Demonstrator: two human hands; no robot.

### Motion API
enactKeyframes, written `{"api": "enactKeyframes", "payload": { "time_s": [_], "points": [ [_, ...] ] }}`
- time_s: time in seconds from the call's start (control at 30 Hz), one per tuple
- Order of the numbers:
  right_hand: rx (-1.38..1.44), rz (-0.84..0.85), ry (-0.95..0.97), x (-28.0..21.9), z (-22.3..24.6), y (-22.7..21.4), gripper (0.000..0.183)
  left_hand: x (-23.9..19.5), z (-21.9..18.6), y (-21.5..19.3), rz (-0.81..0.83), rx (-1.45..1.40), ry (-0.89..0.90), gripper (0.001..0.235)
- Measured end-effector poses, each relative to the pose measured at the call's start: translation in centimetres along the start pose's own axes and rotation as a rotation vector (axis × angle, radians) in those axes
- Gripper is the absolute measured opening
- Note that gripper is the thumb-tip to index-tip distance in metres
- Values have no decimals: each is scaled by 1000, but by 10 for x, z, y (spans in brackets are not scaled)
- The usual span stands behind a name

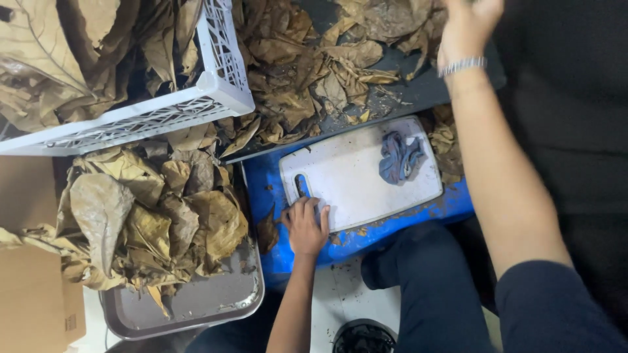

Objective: The person sits and cleans dried leaves by wiping them with a blue cloth on a white cutting board. They pick up leaves from a tray, wipe them, and place them into a white basket.

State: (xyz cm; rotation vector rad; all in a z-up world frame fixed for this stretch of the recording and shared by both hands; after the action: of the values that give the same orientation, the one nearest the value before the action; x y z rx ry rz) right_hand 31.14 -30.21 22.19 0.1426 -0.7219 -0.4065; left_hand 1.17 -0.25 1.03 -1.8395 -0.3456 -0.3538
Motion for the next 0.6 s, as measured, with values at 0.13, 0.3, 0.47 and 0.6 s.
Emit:
{"api": "enactKeyframes", "payload": {
  "time_s": [0.13,0.3,0.47,0.6],
  "points": [
    [61,-13,129,-78,27,-27,24,7,-8,-25,60,-142,-16,38],
    [-71,-138,541,-225,102,-40,24,2,-7,-17,-12,-15,-13,33],
    [-78,-160,824,-330,100,-62,39,-5,-3,-11,3,-51,-30,38],
    [-119,-109,817,-344,119,-56,38,-9,4,-3,3,-82,-33,39]
  ]
}}
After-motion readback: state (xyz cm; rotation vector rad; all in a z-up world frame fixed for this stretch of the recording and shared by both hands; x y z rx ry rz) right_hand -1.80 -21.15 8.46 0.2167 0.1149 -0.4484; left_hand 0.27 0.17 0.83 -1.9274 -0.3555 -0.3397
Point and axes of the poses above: each hand's wrist, its own x-axis towards the middle knuckle, its own y-axis out of the palm, z = x × y, the point moved 1 cm from there along x, towards the middle knuckle, and after that the axes turned 4 degrees about x, right-handed, at the moved point
